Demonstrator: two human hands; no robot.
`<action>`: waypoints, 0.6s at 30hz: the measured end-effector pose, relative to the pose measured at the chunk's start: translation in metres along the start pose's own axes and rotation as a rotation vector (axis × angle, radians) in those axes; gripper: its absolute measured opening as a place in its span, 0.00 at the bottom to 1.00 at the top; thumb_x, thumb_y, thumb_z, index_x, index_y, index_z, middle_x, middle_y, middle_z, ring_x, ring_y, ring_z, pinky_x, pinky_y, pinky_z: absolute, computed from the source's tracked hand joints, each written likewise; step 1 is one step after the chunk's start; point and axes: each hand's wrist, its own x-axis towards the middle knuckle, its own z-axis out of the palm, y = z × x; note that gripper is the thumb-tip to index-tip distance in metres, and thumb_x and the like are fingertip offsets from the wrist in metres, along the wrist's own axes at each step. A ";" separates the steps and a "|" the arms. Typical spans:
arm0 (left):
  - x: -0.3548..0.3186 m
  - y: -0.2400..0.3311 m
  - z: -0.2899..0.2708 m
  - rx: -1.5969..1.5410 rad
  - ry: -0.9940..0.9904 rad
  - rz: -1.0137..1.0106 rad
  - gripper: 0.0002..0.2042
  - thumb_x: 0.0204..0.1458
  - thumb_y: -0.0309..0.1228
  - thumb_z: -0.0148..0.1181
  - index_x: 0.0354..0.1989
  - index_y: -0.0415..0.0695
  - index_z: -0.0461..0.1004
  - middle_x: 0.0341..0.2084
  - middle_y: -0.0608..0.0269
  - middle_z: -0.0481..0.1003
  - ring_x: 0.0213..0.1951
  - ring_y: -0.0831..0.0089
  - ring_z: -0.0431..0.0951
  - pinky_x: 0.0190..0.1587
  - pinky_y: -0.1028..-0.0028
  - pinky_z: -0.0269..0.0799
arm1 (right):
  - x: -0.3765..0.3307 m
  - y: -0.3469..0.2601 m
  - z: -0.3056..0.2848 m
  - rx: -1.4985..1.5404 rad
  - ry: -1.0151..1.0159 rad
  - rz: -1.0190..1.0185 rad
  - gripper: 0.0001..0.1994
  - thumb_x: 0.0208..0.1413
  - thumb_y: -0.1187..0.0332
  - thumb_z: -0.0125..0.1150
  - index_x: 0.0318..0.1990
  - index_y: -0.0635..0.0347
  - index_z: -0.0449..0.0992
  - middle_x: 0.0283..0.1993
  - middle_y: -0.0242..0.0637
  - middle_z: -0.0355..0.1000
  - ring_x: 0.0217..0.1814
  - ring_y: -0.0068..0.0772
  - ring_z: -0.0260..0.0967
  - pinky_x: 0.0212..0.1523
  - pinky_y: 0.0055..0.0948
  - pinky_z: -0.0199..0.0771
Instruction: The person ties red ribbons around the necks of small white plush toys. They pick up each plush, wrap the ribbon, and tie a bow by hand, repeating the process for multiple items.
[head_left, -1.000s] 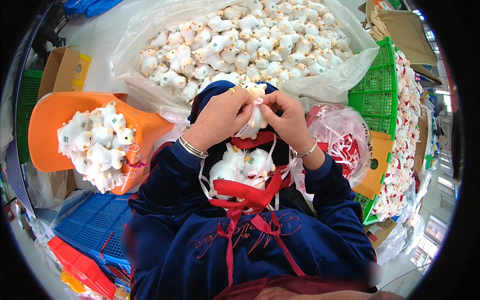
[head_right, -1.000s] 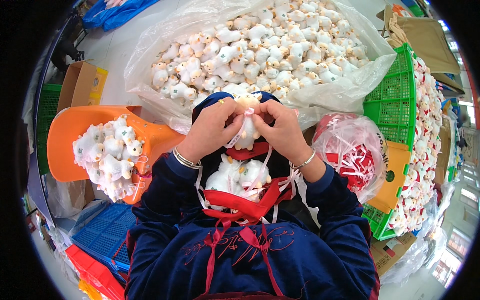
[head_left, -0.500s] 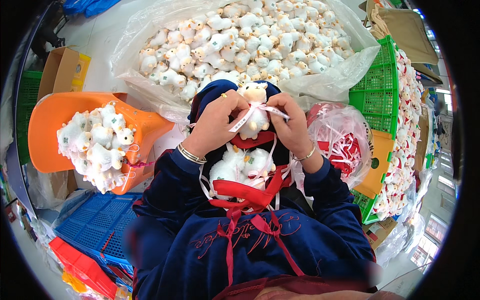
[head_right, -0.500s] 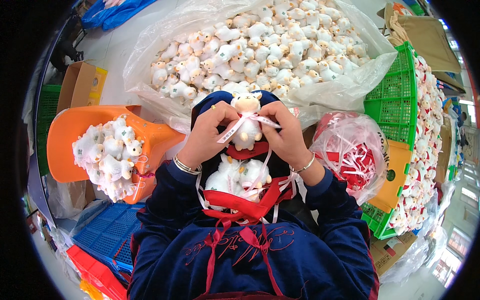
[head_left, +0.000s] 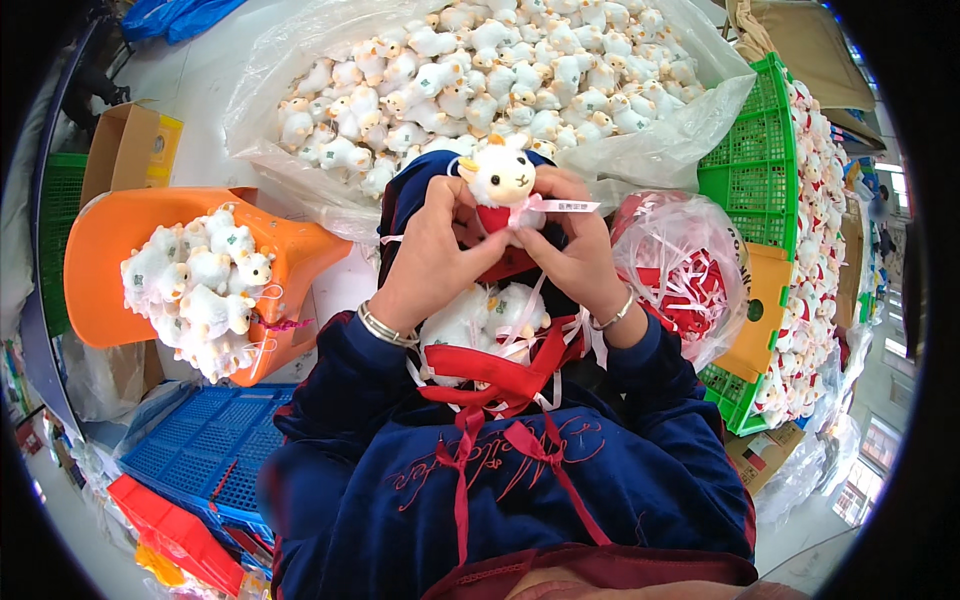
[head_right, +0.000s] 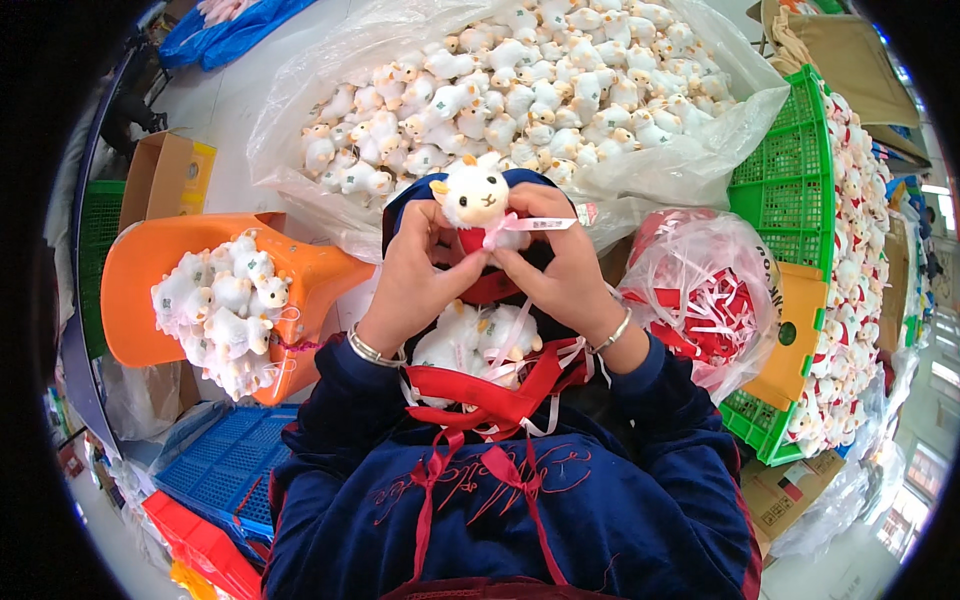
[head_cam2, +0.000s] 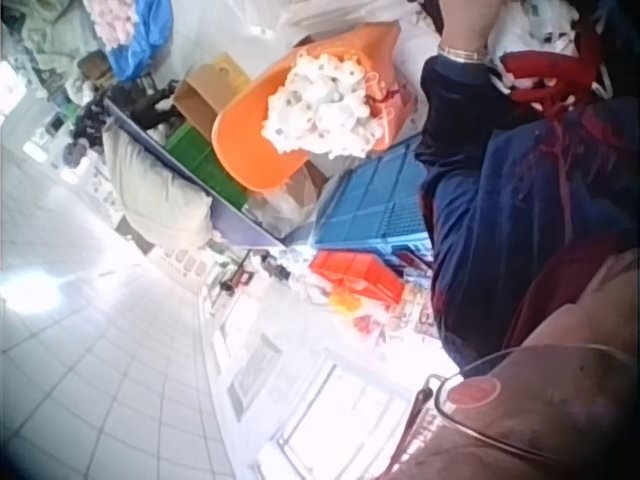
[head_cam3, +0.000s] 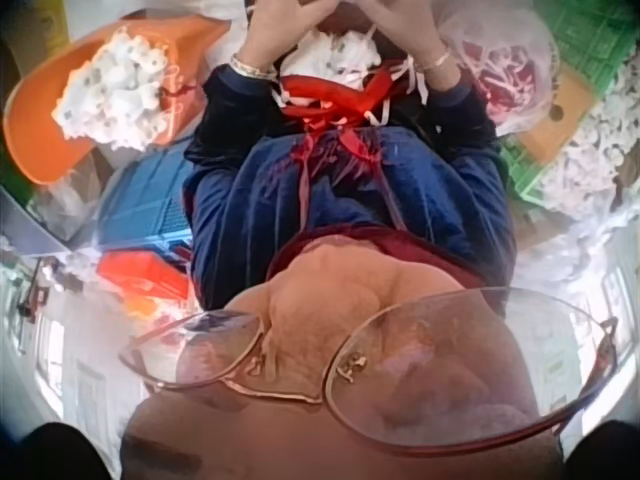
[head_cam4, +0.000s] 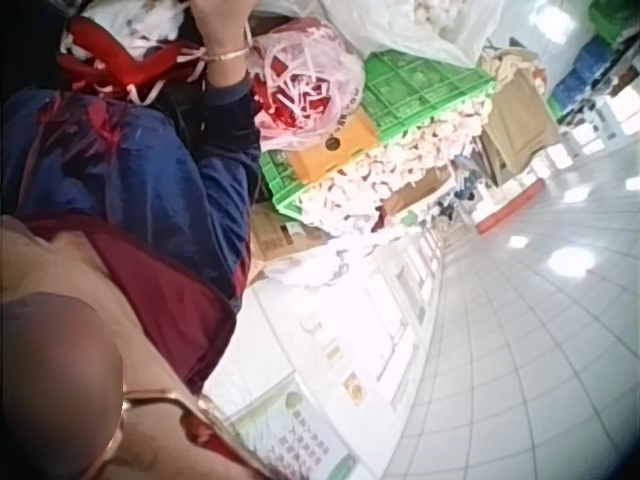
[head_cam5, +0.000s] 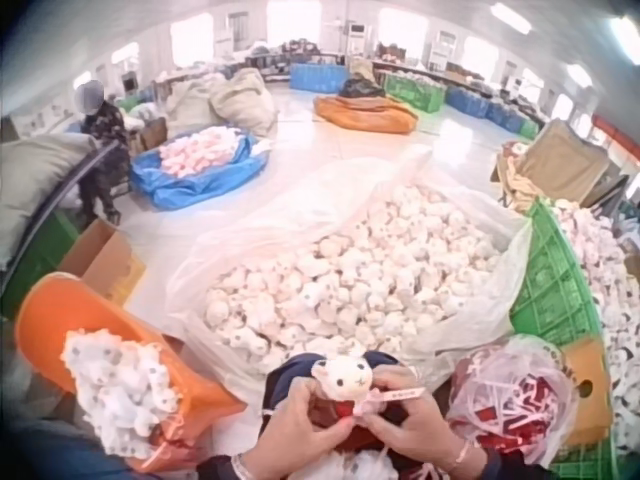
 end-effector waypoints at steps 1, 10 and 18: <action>0.002 -0.005 0.000 0.018 0.008 -0.014 0.22 0.51 0.28 0.73 0.44 0.39 0.62 0.31 0.56 0.74 0.29 0.71 0.78 0.32 0.73 0.76 | 0.007 0.001 0.000 -0.142 0.001 -0.123 0.24 0.52 0.75 0.72 0.57 0.66 0.70 0.57 0.45 0.69 0.57 0.37 0.71 0.54 0.32 0.74; -0.013 -0.003 -0.004 -0.139 -0.008 -0.119 0.09 0.53 0.22 0.66 0.36 0.37 0.70 0.45 0.54 0.71 0.37 0.67 0.78 0.37 0.73 0.77 | 0.008 0.000 0.017 0.069 -0.029 0.120 0.21 0.49 0.73 0.75 0.47 0.61 0.70 0.44 0.35 0.67 0.41 0.29 0.68 0.41 0.27 0.71; -0.017 -0.012 -0.021 0.331 0.018 0.012 0.05 0.56 0.26 0.61 0.33 0.36 0.77 0.33 0.59 0.74 0.34 0.72 0.75 0.35 0.73 0.71 | -0.002 -0.006 0.024 -0.208 -0.118 0.066 0.19 0.49 0.72 0.74 0.46 0.61 0.72 0.49 0.43 0.69 0.47 0.45 0.69 0.48 0.35 0.72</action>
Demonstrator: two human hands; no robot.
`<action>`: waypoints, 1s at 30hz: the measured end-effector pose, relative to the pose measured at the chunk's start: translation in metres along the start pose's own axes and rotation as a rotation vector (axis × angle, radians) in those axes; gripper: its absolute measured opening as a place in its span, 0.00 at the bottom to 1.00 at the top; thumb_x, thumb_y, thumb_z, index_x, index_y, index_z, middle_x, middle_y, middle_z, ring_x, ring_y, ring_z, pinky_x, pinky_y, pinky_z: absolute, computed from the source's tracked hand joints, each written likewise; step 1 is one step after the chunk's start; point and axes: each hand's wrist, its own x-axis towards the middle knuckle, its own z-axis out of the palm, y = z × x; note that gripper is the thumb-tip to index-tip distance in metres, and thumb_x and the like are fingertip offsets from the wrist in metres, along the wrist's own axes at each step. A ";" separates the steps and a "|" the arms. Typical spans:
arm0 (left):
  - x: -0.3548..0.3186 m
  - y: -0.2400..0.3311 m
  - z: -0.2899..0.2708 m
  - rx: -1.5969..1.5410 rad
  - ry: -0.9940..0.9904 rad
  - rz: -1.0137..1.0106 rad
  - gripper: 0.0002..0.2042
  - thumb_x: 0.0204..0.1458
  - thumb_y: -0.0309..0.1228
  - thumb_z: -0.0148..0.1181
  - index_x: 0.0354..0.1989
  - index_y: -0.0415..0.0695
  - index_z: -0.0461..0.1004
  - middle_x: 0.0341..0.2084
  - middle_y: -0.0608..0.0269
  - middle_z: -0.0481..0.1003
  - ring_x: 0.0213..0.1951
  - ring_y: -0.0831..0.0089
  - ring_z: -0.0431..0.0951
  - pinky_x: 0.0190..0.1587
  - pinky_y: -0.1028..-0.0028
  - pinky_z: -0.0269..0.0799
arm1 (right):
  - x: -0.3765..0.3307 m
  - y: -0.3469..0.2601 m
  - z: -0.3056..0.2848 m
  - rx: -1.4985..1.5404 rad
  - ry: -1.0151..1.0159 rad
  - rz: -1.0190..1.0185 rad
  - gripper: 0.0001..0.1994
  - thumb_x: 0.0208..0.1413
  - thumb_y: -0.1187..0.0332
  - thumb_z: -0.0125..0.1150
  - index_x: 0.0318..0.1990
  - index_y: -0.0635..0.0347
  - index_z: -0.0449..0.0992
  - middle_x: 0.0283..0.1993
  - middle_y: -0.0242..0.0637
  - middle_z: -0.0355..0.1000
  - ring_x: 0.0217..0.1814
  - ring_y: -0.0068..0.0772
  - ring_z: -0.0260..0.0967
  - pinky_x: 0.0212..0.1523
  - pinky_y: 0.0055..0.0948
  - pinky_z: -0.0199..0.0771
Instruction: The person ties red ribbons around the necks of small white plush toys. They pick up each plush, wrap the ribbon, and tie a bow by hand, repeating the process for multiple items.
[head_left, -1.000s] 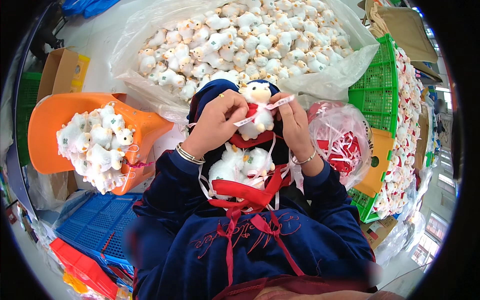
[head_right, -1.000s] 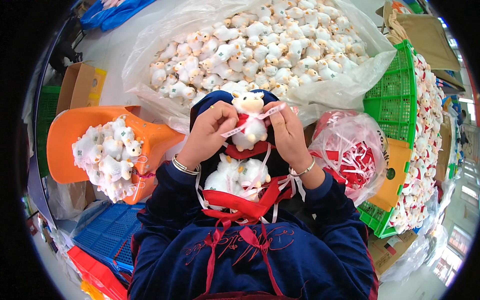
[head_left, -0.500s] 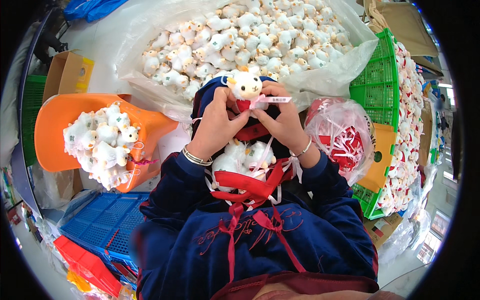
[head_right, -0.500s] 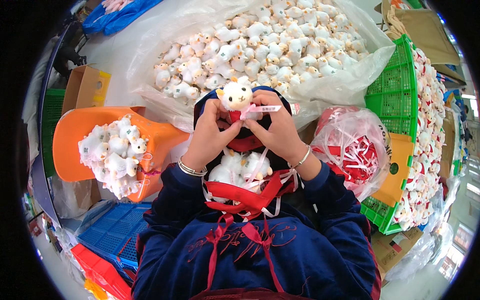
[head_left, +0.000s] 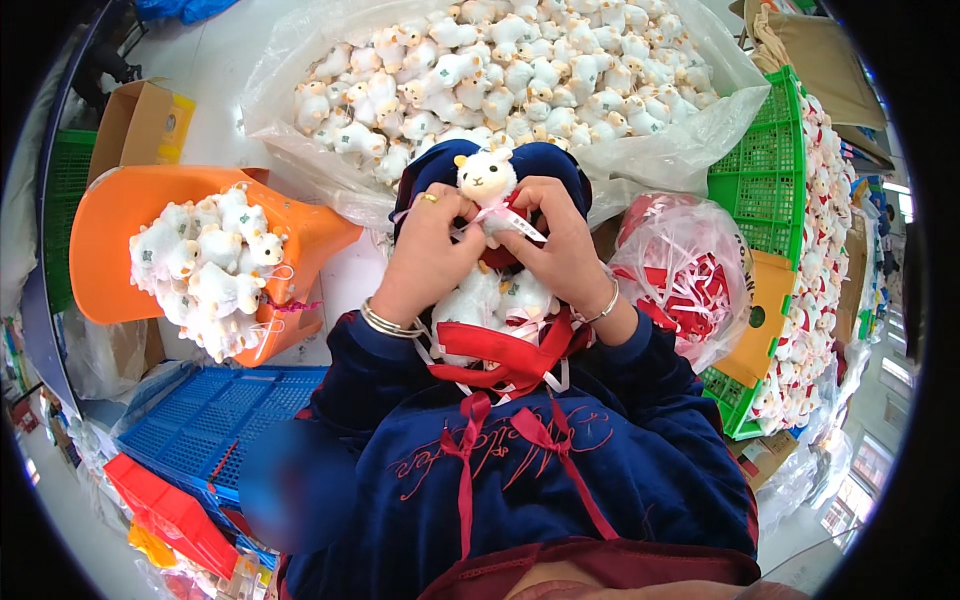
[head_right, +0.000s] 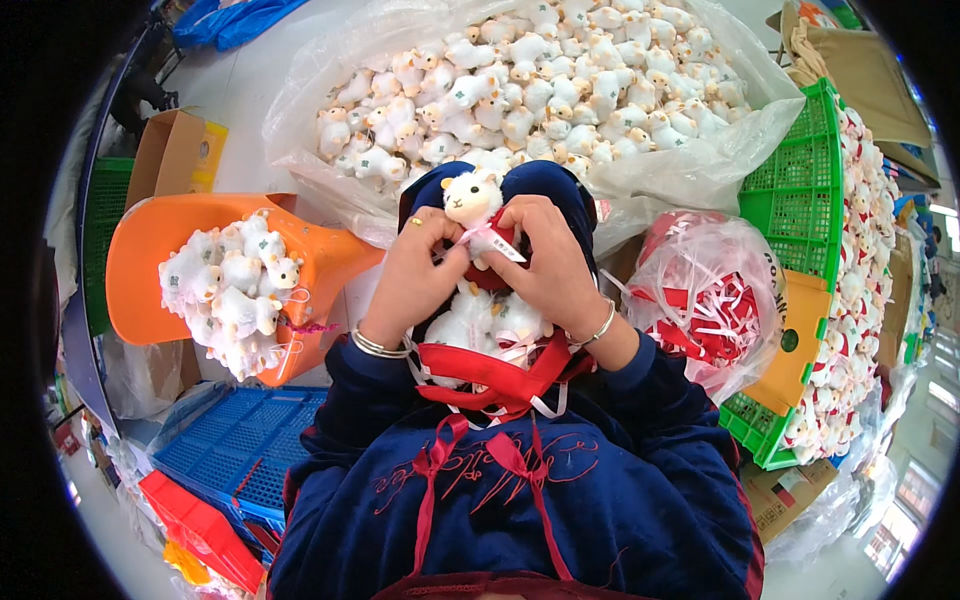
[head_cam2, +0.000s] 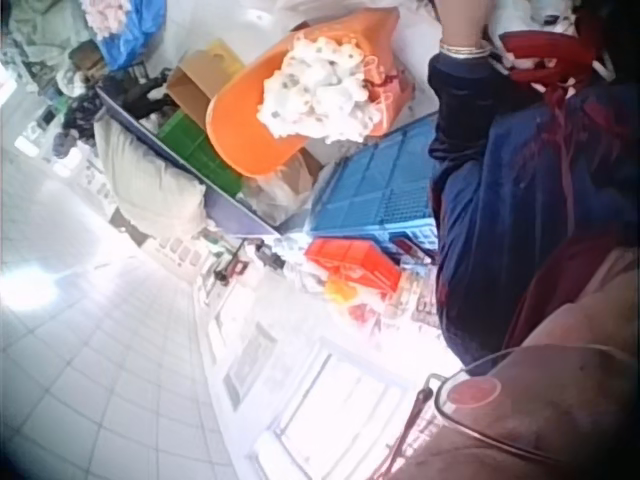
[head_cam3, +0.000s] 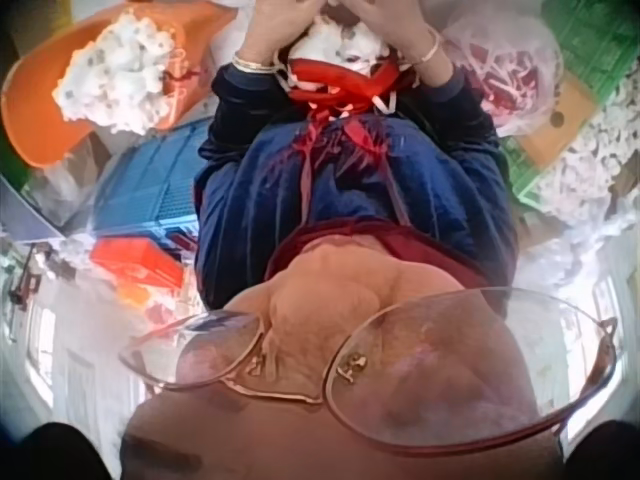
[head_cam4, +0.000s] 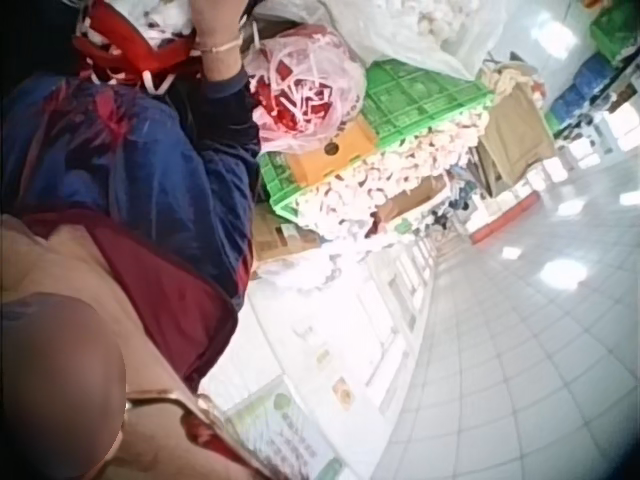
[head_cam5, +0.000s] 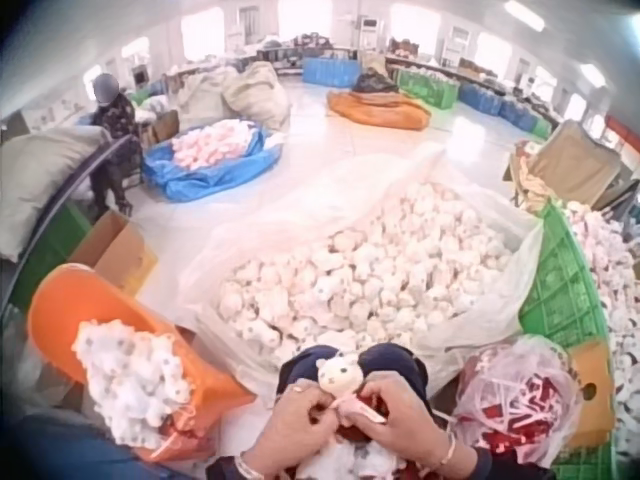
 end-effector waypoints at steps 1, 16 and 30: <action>0.000 -0.005 -0.005 -0.183 -0.048 -0.131 0.07 0.57 0.27 0.60 0.33 0.36 0.78 0.30 0.61 0.75 0.32 0.75 0.74 0.34 0.73 0.70 | -0.001 -0.002 -0.001 -0.025 0.001 -0.011 0.19 0.49 0.72 0.74 0.46 0.62 0.72 0.49 0.44 0.69 0.48 0.46 0.70 0.49 0.36 0.72; 0.014 0.019 -0.005 -0.418 -0.130 -0.343 0.10 0.58 0.31 0.67 0.34 0.36 0.78 0.25 0.67 0.80 0.27 0.85 0.75 0.31 0.80 0.71 | 0.017 -0.009 -0.039 0.145 -0.186 0.147 0.12 0.58 0.71 0.65 0.48 0.65 0.77 0.47 0.38 0.71 0.44 0.31 0.70 0.45 0.28 0.71; 0.011 0.003 -0.017 -0.636 -0.305 -0.463 0.15 0.63 0.37 0.59 0.38 0.34 0.80 0.28 0.66 0.80 0.28 0.83 0.76 0.32 0.77 0.75 | 0.024 -0.020 -0.016 -0.021 -0.178 0.111 0.08 0.55 0.72 0.68 0.33 0.65 0.74 0.39 0.40 0.68 0.42 0.37 0.69 0.41 0.32 0.70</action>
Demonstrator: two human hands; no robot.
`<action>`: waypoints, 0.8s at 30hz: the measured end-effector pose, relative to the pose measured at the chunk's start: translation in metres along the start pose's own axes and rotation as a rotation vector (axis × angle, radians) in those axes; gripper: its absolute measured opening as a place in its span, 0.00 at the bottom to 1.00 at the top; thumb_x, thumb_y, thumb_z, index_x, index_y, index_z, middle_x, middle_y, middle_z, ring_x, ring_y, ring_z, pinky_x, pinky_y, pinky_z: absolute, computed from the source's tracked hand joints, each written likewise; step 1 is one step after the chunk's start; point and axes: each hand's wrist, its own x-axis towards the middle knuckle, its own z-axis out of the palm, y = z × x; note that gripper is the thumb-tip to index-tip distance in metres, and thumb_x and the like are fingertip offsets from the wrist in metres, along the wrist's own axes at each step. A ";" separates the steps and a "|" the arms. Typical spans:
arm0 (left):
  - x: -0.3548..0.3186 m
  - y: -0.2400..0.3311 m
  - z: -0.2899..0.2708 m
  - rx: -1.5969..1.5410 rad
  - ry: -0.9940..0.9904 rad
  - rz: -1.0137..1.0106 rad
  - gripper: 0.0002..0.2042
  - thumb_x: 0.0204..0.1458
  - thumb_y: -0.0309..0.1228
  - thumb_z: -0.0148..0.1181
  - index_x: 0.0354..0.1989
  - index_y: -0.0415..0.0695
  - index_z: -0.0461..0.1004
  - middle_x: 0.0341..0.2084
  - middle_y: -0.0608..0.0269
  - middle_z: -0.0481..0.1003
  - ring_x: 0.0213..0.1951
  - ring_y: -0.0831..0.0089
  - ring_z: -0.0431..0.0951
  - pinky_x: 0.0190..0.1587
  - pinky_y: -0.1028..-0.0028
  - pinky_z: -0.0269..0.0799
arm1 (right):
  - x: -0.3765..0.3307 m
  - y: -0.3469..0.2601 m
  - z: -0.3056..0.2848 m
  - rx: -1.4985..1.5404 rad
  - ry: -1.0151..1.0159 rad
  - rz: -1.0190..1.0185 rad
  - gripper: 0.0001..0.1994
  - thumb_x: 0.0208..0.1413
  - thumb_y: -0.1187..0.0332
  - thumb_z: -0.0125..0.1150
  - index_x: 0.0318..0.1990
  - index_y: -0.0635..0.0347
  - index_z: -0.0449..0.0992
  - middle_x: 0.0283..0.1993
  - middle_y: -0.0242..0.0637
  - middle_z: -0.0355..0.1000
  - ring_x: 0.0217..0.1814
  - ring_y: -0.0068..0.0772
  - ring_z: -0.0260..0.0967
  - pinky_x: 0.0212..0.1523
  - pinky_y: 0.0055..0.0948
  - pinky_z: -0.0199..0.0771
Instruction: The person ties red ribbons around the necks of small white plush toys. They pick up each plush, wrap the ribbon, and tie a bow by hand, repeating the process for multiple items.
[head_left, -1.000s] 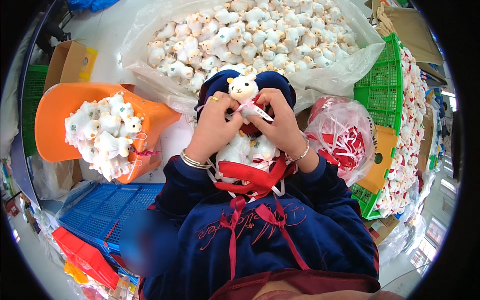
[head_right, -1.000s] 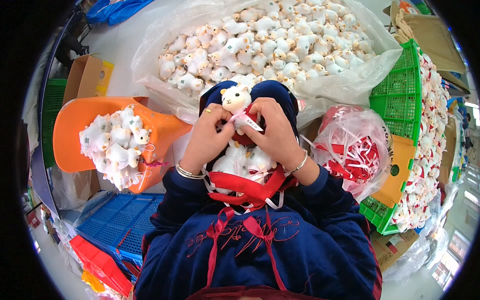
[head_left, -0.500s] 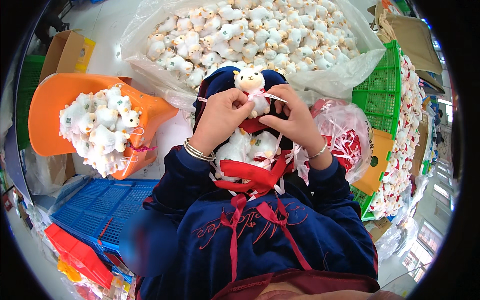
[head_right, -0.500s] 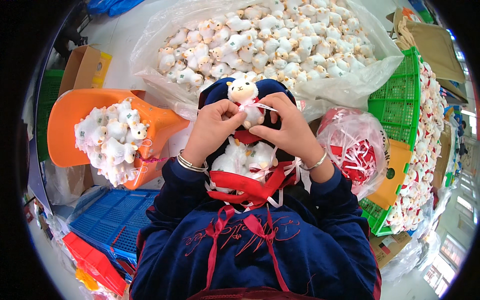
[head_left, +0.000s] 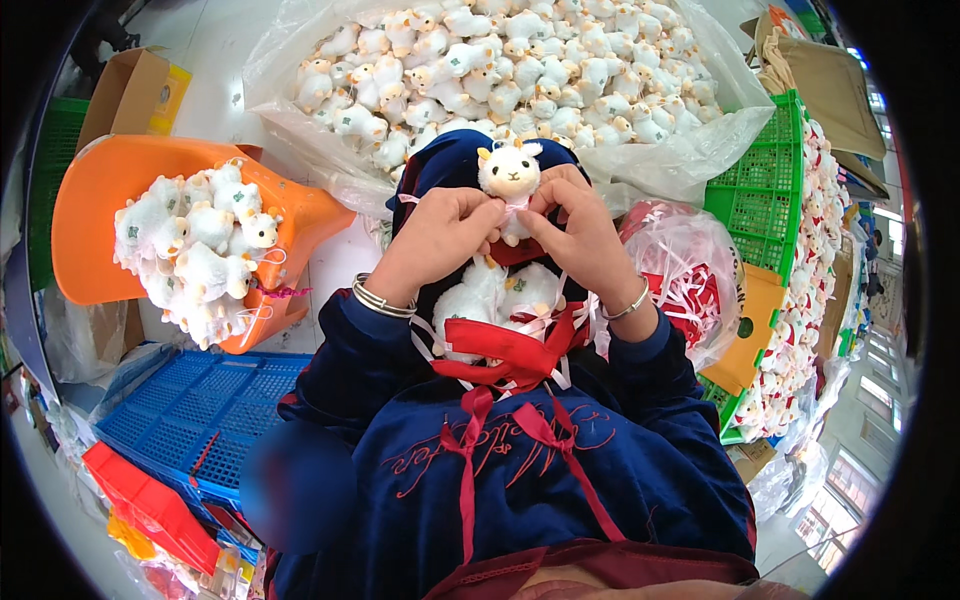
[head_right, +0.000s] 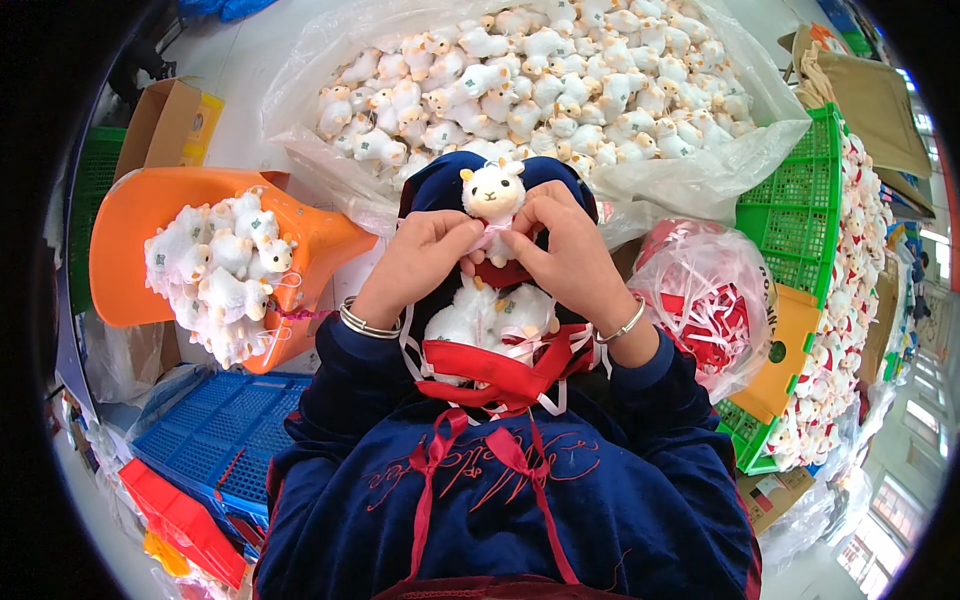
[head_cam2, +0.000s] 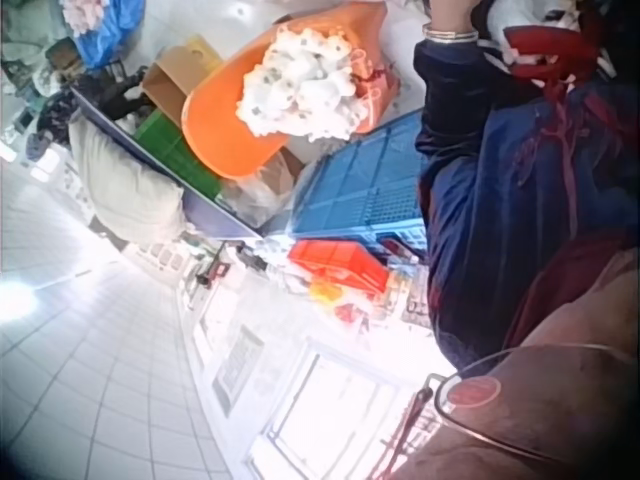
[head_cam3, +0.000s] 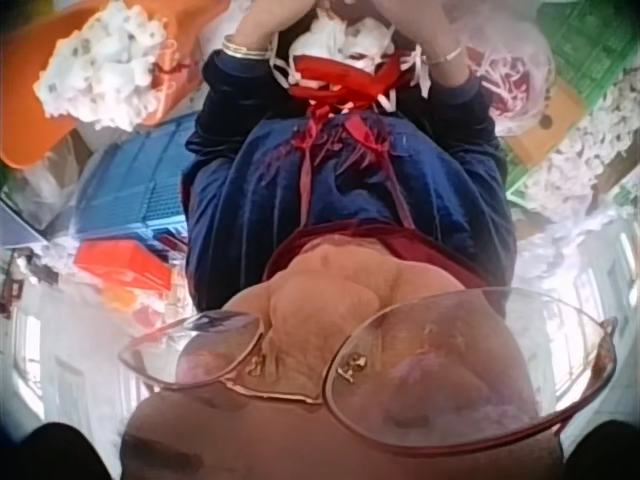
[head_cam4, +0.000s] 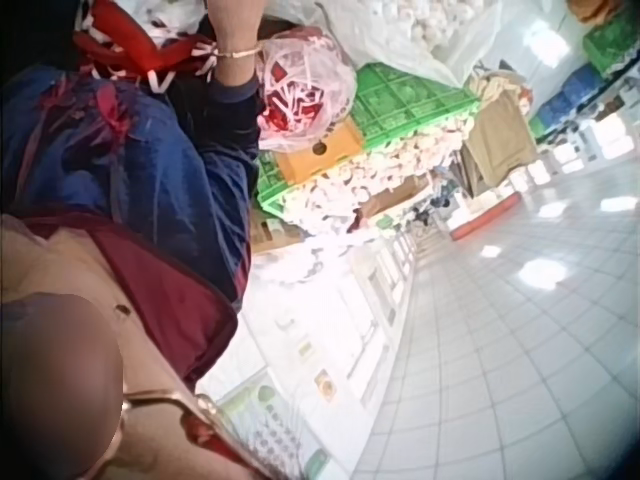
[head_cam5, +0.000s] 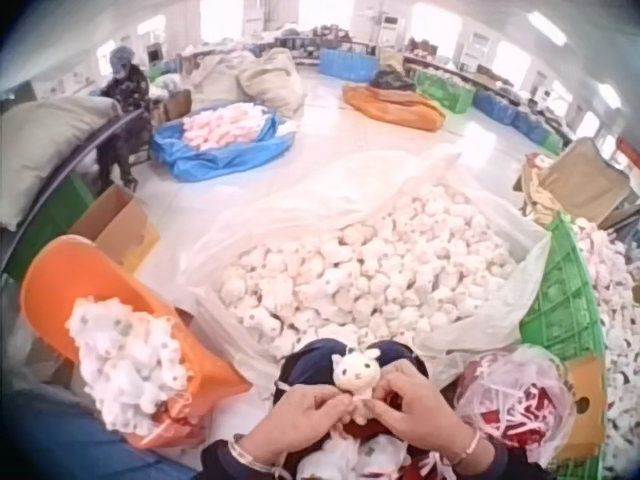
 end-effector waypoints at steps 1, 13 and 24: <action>-0.001 0.000 0.000 0.049 0.025 -0.011 0.15 0.63 0.37 0.60 0.38 0.34 0.80 0.28 0.66 0.80 0.28 0.83 0.76 0.32 0.77 0.75 | -0.002 0.000 0.002 0.006 0.007 -0.009 0.08 0.55 0.72 0.68 0.33 0.65 0.74 0.39 0.40 0.68 0.42 0.37 0.69 0.41 0.32 0.70; -0.009 -0.006 0.008 0.550 0.336 0.425 0.05 0.54 0.24 0.67 0.36 0.38 0.79 0.31 0.66 0.77 0.32 0.79 0.75 0.35 0.78 0.71 | -0.001 0.005 0.012 0.111 0.056 -0.042 0.10 0.52 0.73 0.68 0.34 0.63 0.71 0.39 0.42 0.67 0.38 0.39 0.68 0.39 0.32 0.71; 0.002 0.009 0.021 0.022 0.185 0.013 0.08 0.60 0.32 0.65 0.36 0.39 0.79 0.25 0.70 0.78 0.22 0.87 0.75 0.23 0.85 0.67 | -0.010 0.008 -0.006 -0.085 0.065 -0.050 0.13 0.52 0.70 0.70 0.40 0.63 0.72 0.40 0.42 0.68 0.41 0.45 0.68 0.44 0.37 0.71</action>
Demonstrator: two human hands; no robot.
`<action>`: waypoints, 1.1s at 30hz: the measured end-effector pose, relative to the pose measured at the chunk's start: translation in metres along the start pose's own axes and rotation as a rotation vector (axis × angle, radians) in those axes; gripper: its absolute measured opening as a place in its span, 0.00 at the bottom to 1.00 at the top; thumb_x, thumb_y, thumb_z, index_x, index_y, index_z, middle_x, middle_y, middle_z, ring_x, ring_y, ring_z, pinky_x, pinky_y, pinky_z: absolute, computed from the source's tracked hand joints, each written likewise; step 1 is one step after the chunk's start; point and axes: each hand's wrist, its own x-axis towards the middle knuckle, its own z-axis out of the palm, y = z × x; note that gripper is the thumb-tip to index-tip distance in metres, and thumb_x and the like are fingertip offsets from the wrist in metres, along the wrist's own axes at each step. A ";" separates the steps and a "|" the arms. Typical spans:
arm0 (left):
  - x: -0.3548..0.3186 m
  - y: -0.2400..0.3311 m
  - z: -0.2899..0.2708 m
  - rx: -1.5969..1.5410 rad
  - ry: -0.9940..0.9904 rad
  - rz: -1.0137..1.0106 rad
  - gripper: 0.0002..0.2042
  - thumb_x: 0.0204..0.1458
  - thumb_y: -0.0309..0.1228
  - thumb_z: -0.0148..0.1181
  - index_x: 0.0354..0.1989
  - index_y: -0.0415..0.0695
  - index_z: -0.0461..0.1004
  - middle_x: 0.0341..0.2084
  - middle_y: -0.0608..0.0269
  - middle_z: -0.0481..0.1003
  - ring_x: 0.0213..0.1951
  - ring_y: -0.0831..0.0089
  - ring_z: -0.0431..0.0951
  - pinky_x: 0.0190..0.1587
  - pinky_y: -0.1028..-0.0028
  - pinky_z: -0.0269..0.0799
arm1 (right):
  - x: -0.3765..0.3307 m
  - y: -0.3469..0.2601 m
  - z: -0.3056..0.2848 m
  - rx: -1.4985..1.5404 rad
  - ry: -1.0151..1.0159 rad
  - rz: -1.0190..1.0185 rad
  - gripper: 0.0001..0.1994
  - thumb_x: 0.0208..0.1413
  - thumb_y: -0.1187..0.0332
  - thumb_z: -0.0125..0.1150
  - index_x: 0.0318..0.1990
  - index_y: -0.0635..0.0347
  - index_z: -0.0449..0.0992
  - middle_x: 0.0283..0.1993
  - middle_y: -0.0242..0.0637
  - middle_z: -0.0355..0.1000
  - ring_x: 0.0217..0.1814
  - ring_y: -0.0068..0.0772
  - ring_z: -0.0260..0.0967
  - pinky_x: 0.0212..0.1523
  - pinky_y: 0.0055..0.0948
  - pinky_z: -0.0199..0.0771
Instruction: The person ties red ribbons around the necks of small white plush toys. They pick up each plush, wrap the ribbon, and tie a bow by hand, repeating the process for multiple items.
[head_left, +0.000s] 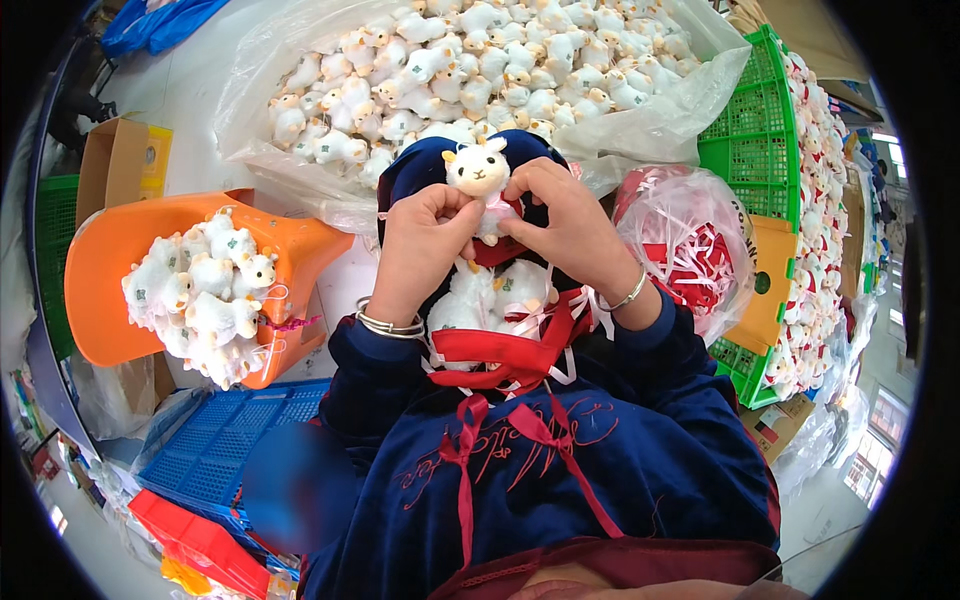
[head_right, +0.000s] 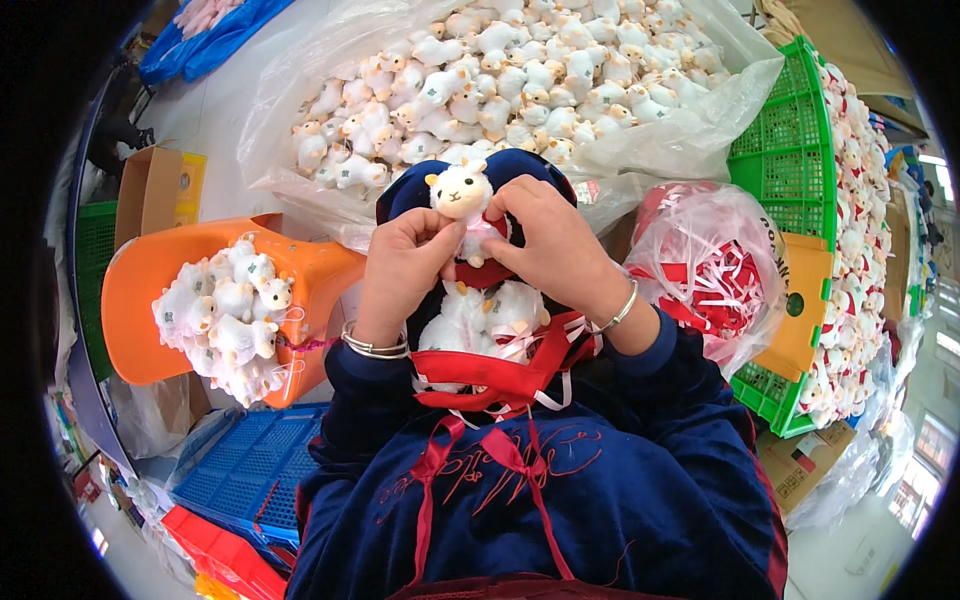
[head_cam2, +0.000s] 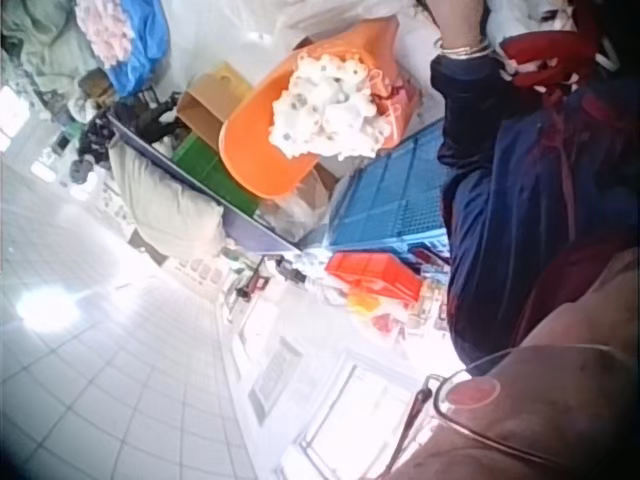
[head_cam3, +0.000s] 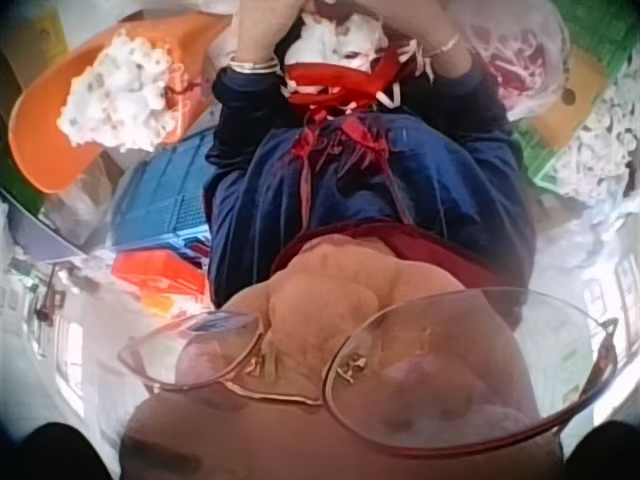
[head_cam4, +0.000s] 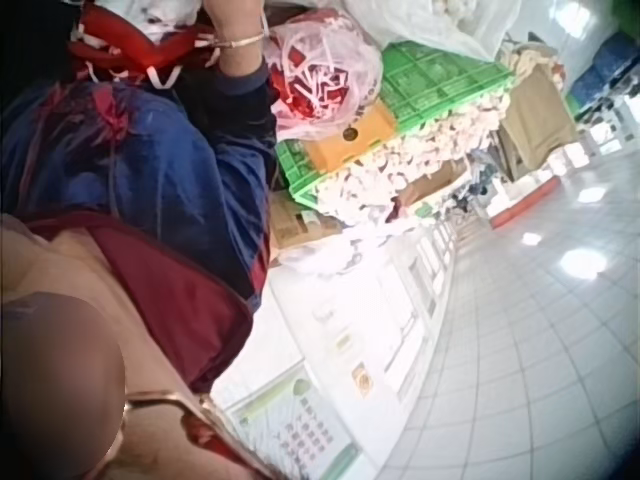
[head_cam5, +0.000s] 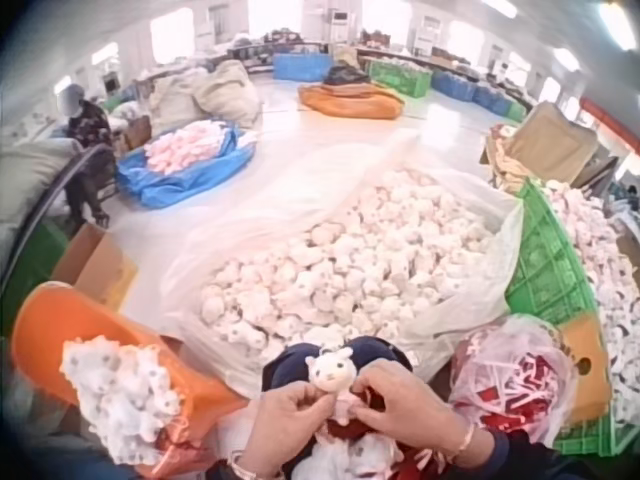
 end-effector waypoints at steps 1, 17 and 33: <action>-0.001 0.000 0.002 -0.033 -0.001 0.004 0.08 0.60 0.32 0.65 0.36 0.39 0.78 0.25 0.70 0.78 0.22 0.86 0.76 0.23 0.85 0.68 | -0.001 0.000 -0.004 -0.005 0.003 0.008 0.13 0.52 0.70 0.70 0.41 0.63 0.73 0.41 0.42 0.69 0.42 0.46 0.68 0.44 0.38 0.71; 0.005 -0.018 0.010 -0.213 -0.021 0.118 0.06 0.66 0.28 0.57 0.40 0.38 0.73 0.27 0.65 0.79 0.24 0.82 0.80 0.26 0.82 0.74 | -0.001 -0.016 0.005 0.346 0.037 0.309 0.08 0.62 0.74 0.62 0.47 0.67 0.76 0.36 0.35 0.75 0.28 0.21 0.75 0.28 0.23 0.74; 0.006 -0.010 0.004 -0.131 -0.044 0.105 0.07 0.67 0.31 0.56 0.38 0.41 0.74 0.23 0.69 0.77 0.17 0.88 0.70 0.18 0.84 0.62 | 0.007 -0.008 0.003 0.330 -0.039 0.327 0.06 0.67 0.72 0.58 0.41 0.66 0.74 0.29 0.32 0.74 0.24 0.17 0.70 0.25 0.21 0.70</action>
